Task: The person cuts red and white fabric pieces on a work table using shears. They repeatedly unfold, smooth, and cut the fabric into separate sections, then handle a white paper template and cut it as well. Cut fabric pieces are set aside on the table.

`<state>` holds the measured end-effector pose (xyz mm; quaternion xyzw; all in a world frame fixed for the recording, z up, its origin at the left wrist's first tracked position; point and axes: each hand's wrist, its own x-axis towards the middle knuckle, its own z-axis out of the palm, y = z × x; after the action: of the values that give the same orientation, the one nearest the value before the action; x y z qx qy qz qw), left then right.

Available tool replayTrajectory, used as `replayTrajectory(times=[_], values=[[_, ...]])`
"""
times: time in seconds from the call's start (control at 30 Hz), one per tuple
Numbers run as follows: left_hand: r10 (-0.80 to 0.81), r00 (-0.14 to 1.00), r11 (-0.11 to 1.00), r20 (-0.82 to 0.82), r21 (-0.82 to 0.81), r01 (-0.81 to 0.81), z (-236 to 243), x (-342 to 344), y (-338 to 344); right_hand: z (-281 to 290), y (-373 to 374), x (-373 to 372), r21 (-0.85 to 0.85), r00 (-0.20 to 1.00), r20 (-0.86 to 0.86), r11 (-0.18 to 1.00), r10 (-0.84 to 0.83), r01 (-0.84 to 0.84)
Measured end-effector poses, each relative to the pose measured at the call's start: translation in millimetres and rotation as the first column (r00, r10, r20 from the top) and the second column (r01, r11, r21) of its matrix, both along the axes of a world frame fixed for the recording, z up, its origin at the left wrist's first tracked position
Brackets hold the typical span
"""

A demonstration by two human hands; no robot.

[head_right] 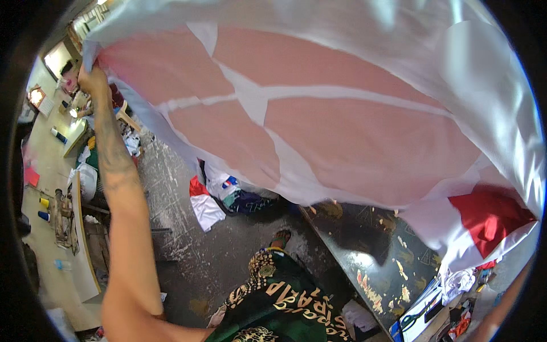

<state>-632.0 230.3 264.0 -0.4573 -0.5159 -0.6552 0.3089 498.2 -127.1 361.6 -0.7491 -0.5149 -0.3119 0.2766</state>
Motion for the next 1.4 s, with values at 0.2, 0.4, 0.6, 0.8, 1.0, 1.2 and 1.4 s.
replayTrajectory(times=[0.2,0.4,0.6,0.8,1.0,1.2,1.4], values=[[0.115,0.976,0.621,-0.185,-0.754,-0.216,-250,121,-201,-198,-122,62,0.011,0.877,-0.478,0.997,-0.058,0.072],[-0.357,0.931,0.235,-0.07,-0.972,0.017,-389,210,-232,-319,-173,-8,-0.081,0.848,-0.53,0.995,0.0,-0.051],[-0.771,0.616,0.291,-0.161,-0.95,0.116,-373,430,-99,-314,-180,-95,-0.884,0.907,-0.237,0.465,-0.348,-0.053],[-0.59,0.783,0.293,-0.196,-0.956,-0.019,-357,455,-14,-361,-130,-274,-0.706,0.778,-0.566,0.647,-0.273,-0.286],[-0.696,0.66,0.192,-0.281,-0.96,-0.206,-410,582,91,-457,-83,-315,-0.8,0.736,-0.455,0.593,-0.501,-0.09],[-0.878,0.437,0.142,-0.194,-0.979,-0.149,-403,818,221,-412,18,-81,-0.825,0.161,-0.526,0.456,-0.835,-0.335],[-0.924,0.372,0.17,-0.084,-0.964,0.206,-382,870,217,-378,24,17,-0.49,0.789,-0.5,0.868,-0.356,0.081]])
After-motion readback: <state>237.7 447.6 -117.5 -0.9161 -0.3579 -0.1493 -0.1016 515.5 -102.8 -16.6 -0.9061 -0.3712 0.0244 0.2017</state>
